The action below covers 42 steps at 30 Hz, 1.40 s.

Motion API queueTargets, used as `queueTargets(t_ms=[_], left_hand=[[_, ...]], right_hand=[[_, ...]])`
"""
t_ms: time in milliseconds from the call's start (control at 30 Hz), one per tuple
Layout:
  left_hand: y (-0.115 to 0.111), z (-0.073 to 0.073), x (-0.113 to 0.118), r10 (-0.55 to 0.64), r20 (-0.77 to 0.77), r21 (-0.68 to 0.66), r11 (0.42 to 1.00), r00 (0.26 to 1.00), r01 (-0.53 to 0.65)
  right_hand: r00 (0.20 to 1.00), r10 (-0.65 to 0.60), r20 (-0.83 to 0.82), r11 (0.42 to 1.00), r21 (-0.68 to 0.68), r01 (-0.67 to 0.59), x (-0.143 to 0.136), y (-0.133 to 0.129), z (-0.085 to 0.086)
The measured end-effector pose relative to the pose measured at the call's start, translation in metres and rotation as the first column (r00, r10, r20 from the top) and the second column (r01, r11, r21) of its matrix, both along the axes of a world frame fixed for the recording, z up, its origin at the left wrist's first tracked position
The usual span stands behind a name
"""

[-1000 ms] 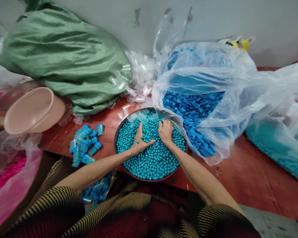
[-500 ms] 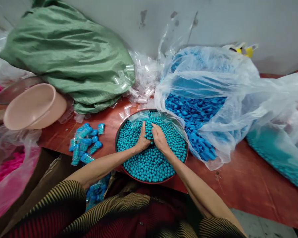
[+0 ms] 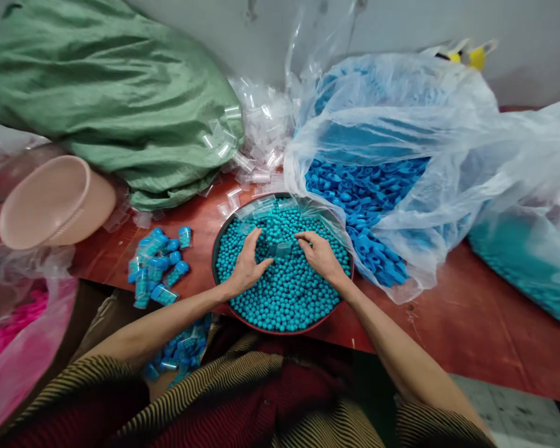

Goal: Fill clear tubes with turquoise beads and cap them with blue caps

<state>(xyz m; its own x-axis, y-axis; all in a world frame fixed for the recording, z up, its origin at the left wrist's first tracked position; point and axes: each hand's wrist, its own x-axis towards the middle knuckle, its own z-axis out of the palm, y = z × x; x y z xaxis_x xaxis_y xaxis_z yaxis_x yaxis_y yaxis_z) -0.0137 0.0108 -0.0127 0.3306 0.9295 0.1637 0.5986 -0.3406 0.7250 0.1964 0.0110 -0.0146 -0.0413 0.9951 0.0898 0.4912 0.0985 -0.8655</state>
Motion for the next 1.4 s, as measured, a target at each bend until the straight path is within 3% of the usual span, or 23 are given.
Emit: queueTargets(t_ms=[167, 300, 367, 467, 567, 667, 767, 867, 933, 1000, 1133, 1233, 1300, 1400], left_hand=[[-0.018, 0.007, 0.002, 0.073, -0.034, -0.05, 0.996, 0.997, -0.075], [-0.022, 0.007, 0.009, 0.057, -0.044, -0.11, 0.992, 0.997, -0.062], [-0.022, 0.007, 0.008, 0.066, -0.08, -0.104, 0.992, 0.995, -0.075], [-0.024, 0.009, 0.0, 0.042, -0.178, -0.096, 0.994, 0.983, -0.06], [-0.03, 0.014, -0.008, -0.057, -0.338, -0.159, 0.987, 0.939, 0.003], [-0.038, 0.017, -0.009, -0.159, -0.42, -0.267, 0.963, 0.893, 0.045], [-0.041, 0.017, -0.003, -0.203, -0.427, -0.307, 0.949, 0.881, 0.07], [-0.039, 0.013, 0.0, -0.233, -0.378, -0.338, 0.936, 0.896, 0.101], [-0.036, 0.011, -0.004, -0.248, -0.306, -0.352, 0.927, 0.919, 0.133], [-0.034, 0.011, -0.009, -0.254, -0.232, -0.337, 0.926, 0.939, 0.168], [-0.033, 0.014, -0.016, -0.294, -0.141, -0.236, 0.937, 0.945, 0.256], [-0.033, 0.013, -0.009, -0.31, 0.0, -0.145, 0.941, 0.951, 0.307], [-0.034, 0.012, -0.001, -0.261, 0.109, -0.098, 0.957, 0.959, 0.272], [-0.035, 0.013, 0.01, -0.195, 0.128, -0.067, 0.977, 0.972, 0.205]], right_hand=[[0.946, 0.093, 0.31, 0.972, 0.179, -0.154, -0.014, -0.013, 0.002], [0.885, 0.155, 0.438, 0.948, 0.185, -0.258, -0.025, -0.015, 0.005], [0.916, 0.154, 0.371, 0.952, 0.192, -0.238, -0.024, -0.013, 0.004], [0.973, 0.027, 0.228, 0.98, 0.187, -0.071, -0.008, -0.005, 0.006], [0.97, -0.053, 0.239, 0.996, 0.083, 0.034, 0.01, -0.001, 0.011], [0.964, 0.054, 0.261, 0.993, -0.113, -0.025, 0.012, -0.007, 0.015], [0.965, 0.157, 0.21, 0.961, -0.258, -0.1, -0.004, -0.021, 0.013], [0.979, 0.195, 0.066, 0.865, -0.481, -0.14, -0.019, -0.03, 0.01], [0.986, 0.146, -0.08, 0.734, -0.659, -0.163, -0.024, -0.029, 0.009], [0.974, 0.036, -0.222, 0.629, -0.753, -0.194, -0.024, -0.025, 0.01], [0.889, -0.154, -0.431, 0.56, -0.78, -0.281, -0.019, -0.019, 0.013], [0.816, -0.193, -0.545, 0.543, -0.752, -0.374, -0.02, -0.02, 0.013], [0.793, -0.153, -0.589, 0.557, -0.715, -0.423, -0.024, -0.024, 0.012], [0.883, 0.079, -0.464, 0.646, -0.65, -0.399, -0.03, -0.032, 0.011]])
